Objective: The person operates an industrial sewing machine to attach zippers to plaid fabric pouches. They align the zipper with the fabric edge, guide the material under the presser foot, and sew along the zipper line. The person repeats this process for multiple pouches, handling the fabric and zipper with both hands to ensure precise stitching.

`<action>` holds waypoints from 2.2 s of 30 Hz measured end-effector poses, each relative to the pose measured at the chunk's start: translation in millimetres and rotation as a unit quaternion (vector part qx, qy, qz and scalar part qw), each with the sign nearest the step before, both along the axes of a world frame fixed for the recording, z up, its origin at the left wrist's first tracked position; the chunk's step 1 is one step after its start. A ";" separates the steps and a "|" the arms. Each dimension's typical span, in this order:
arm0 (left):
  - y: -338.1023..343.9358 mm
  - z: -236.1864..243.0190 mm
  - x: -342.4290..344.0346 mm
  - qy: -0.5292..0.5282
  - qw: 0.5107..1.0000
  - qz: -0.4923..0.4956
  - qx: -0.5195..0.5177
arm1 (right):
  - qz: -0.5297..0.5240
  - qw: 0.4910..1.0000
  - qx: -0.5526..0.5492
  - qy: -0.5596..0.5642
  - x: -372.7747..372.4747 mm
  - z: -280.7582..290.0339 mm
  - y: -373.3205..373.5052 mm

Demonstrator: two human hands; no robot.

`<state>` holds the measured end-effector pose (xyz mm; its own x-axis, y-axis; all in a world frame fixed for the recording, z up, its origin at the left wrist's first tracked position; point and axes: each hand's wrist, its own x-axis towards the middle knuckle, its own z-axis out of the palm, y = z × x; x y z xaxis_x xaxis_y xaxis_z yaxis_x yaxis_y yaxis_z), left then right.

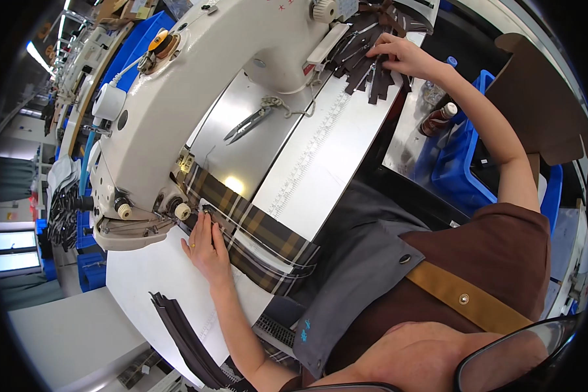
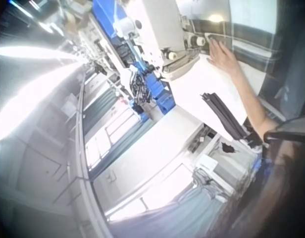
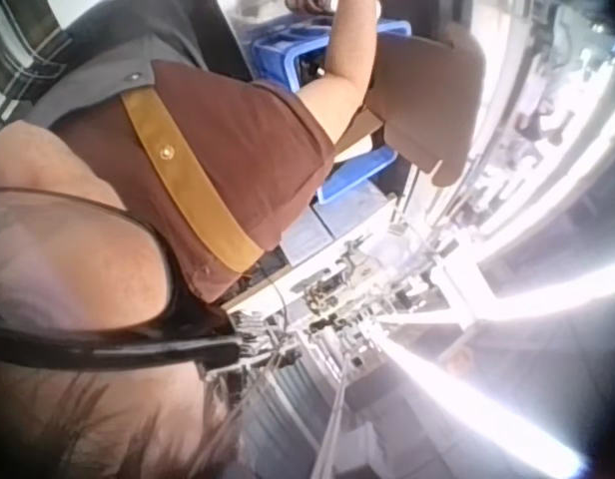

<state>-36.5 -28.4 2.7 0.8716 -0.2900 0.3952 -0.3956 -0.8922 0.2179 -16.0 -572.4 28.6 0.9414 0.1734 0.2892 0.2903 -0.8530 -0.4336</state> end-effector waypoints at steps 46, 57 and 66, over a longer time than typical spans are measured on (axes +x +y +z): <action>-45.4 46.7 -145.7 0.546 0.534 -0.089 -0.639 | 0.413 0.887 0.068 -0.196 -43.5 -14.9 327.1; 8.3 79.6 -14.4 0.604 0.754 -0.090 -0.241 | 0.358 0.910 0.201 -0.054 49.3 -29.3 350.8; 16.7 0.4 12.0 -0.025 0.998 -0.059 -0.007 | 0.332 0.905 0.267 0.000 43.4 -25.9 341.2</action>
